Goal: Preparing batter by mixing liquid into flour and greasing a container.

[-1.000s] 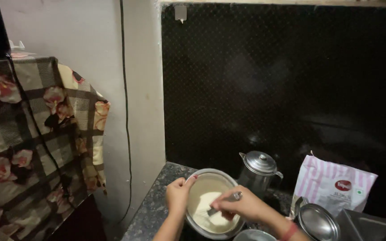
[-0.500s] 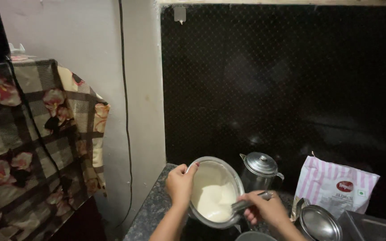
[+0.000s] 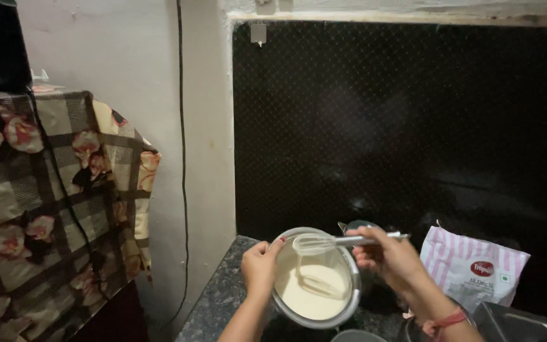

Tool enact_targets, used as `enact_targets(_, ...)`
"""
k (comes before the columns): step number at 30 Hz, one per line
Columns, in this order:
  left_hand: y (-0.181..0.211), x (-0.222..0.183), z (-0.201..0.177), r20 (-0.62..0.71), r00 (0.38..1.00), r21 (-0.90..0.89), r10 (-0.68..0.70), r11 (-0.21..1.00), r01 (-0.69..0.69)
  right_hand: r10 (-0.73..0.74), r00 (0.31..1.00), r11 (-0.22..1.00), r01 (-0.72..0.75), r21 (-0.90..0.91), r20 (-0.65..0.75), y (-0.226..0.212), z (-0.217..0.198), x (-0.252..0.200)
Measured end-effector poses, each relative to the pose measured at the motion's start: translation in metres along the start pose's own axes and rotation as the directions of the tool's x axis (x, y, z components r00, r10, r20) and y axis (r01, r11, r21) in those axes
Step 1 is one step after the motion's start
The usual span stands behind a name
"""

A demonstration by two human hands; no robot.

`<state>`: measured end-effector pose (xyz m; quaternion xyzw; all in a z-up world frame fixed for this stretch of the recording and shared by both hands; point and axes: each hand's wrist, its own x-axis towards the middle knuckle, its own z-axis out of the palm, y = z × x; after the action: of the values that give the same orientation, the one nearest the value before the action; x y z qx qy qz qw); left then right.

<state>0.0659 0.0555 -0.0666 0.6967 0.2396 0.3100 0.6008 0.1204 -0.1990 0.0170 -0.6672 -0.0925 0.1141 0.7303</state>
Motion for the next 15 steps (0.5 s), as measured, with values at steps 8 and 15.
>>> enact_targets(8,0.005,0.005,0.002,0.029,0.999,-0.029,-0.014,0.999,0.014,-0.124,0.992,0.985,0.122,-0.121,-0.014,-0.065,-0.006,-0.026)
enact_targets(15,0.013,0.004,0.004,0.057,0.998,-0.085,0.012,0.996,-0.007,-0.132,0.991,0.975,0.123,-0.187,-0.036,-0.068,-0.010,-0.033)
